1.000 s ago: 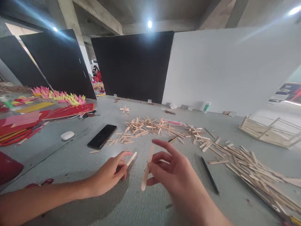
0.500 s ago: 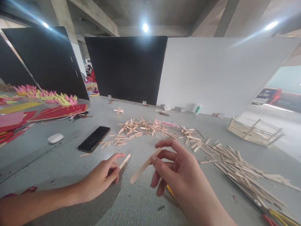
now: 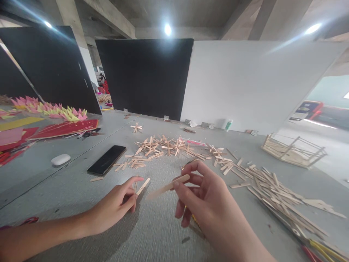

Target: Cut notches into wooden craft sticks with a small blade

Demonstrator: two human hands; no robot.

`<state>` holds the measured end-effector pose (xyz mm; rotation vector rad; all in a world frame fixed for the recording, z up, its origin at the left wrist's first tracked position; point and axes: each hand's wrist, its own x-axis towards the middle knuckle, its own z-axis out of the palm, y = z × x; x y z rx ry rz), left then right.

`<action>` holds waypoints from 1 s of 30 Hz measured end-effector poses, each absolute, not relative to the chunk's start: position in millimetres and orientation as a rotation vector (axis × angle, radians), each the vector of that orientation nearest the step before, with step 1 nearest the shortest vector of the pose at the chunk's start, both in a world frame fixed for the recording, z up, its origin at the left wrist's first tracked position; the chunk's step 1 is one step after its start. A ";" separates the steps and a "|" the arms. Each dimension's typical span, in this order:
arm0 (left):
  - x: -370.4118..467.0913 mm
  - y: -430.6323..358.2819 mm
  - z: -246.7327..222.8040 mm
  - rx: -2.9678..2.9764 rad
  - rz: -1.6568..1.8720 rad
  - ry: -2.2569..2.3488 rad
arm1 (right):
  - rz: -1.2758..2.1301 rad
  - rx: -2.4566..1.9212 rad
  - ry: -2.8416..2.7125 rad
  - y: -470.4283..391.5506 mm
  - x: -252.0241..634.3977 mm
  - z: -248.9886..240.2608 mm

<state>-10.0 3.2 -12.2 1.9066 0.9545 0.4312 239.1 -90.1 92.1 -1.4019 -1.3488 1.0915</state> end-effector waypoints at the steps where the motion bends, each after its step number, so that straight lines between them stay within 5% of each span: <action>1: -10.0 3.3 -11.7 1.902 0.427 0.955 | 1.108 -1.401 -1.360 -89.7 240.0 92.7; 7: -11.0 -0.9 -6.1 1.838 0.396 0.981 | 0.754 -1.336 -0.995 -74.0 257.0 99.4; 12: -12.4 -18.6 5.8 1.736 0.292 0.961 | 0.958 -1.422 -0.767 -62.2 272.3 97.1; 30: -22.1 -48.2 14.9 1.707 0.495 0.894 | 0.387 -1.851 -2.155 -3.0 331.0 -2.0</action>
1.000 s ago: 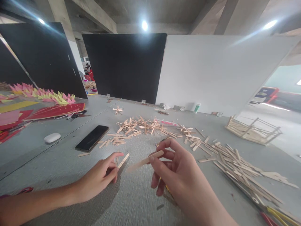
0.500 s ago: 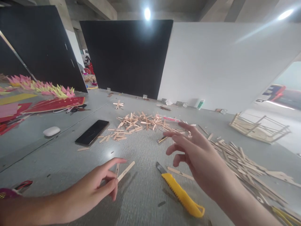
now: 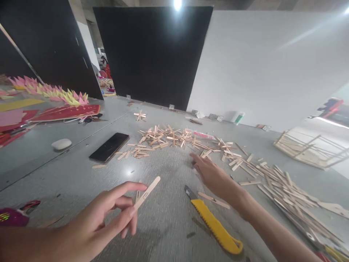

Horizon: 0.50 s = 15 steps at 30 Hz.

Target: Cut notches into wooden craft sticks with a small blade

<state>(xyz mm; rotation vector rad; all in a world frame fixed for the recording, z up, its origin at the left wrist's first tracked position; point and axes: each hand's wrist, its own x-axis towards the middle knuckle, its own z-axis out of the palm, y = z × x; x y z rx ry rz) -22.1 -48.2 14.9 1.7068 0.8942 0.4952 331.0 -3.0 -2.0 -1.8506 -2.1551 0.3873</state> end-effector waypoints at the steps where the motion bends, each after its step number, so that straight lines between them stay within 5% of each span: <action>1: -22.2 -50.4 16.0 1.716 0.535 0.899 | 0.372 -1.904 -2.135 -2.3 332.9 -2.7; 10: -24.9 -58.1 25.3 1.738 0.622 0.893 | 0.204 -2.182 -2.011 13.1 346.1 -15.4; 15: -26.5 -60.9 20.1 1.694 0.661 0.916 | 0.330 -2.159 -2.056 -12.9 322.7 20.7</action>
